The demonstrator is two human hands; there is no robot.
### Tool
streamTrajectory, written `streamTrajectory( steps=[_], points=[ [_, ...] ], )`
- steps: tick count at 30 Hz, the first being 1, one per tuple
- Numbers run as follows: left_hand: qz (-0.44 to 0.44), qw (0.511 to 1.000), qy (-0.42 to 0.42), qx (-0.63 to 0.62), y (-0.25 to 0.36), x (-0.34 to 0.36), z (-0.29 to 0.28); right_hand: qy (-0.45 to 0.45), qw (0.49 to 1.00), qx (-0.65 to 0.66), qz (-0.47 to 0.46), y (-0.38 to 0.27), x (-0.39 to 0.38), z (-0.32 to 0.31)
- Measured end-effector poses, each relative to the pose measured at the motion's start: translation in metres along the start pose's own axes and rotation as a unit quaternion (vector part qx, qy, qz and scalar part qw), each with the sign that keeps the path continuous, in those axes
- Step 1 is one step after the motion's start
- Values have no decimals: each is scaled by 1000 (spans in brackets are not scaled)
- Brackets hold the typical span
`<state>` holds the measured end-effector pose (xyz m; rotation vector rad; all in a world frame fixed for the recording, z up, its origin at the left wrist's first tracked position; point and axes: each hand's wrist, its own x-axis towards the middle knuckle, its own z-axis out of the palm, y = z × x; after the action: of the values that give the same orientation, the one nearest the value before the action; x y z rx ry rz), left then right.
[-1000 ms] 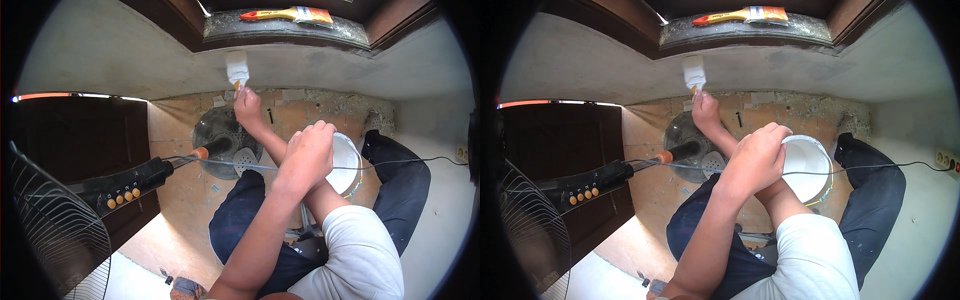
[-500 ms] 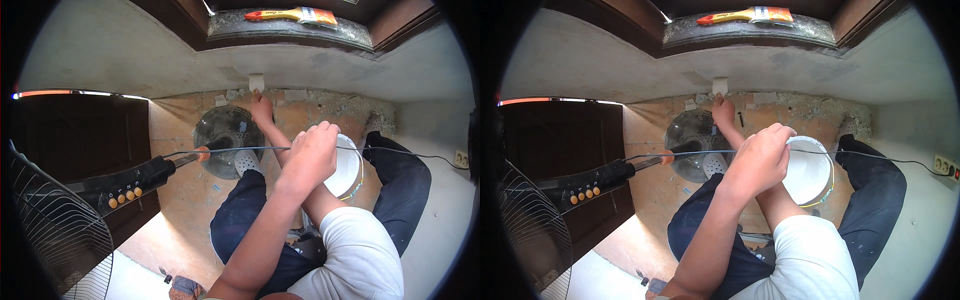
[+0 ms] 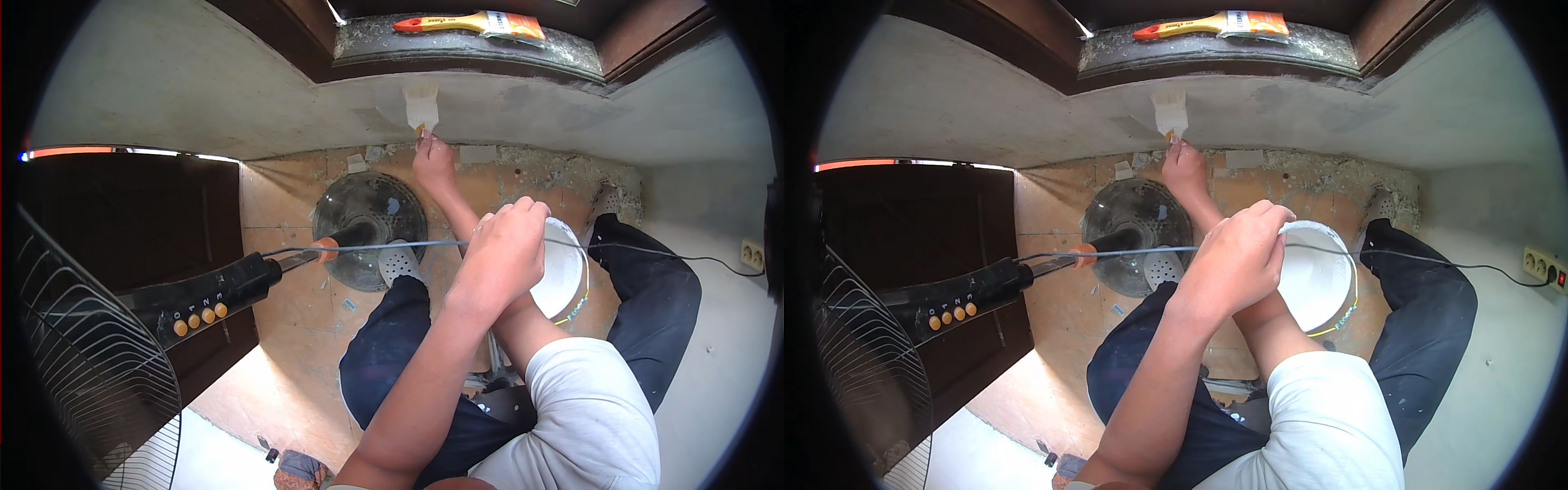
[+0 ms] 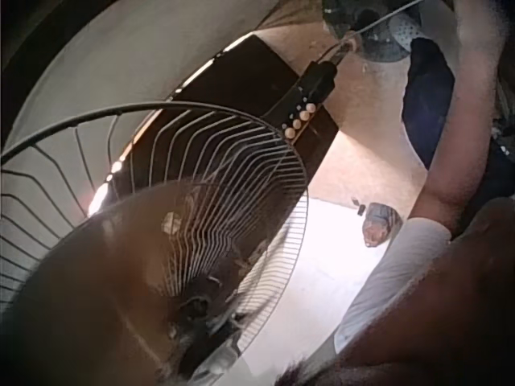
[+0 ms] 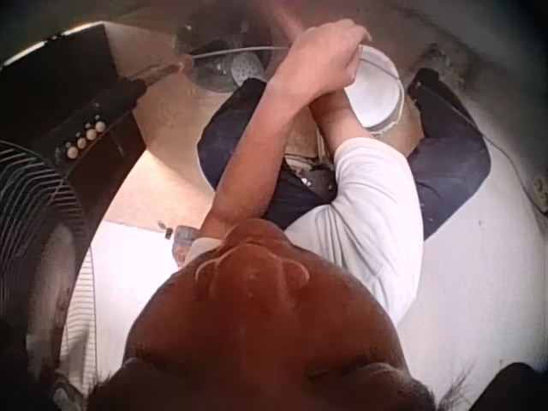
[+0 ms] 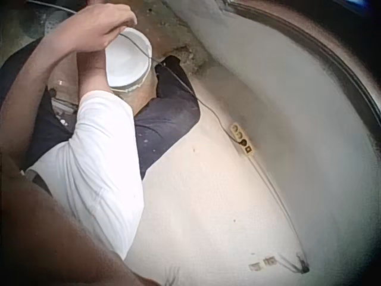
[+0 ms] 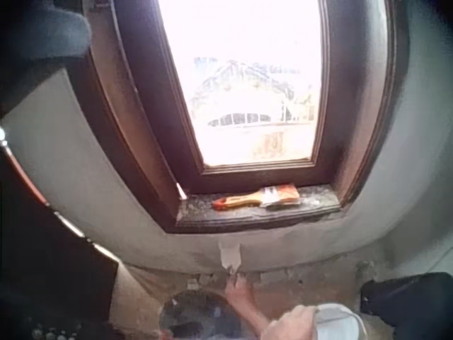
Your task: The person applies white putty to a wall near a window with a putty knife.
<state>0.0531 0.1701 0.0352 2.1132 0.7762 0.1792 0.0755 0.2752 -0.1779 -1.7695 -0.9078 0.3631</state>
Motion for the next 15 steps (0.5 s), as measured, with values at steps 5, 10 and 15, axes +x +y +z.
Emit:
streamTrajectory(
  steps=[5, 10, 15],
  points=[
    [-5, 1000, -8, -1, 1, 3, -1, -126, 978, -20, 162, 64, -8, 23],
    [0, 1000, -14, 2, 6, 6, 2, -192, 879, 94, 426, 106, -6, 27],
    [-1, 1000, -22, -1, 2, 9, 4, -196, 933, 13, 302, 84, 8, 23]
  ],
)
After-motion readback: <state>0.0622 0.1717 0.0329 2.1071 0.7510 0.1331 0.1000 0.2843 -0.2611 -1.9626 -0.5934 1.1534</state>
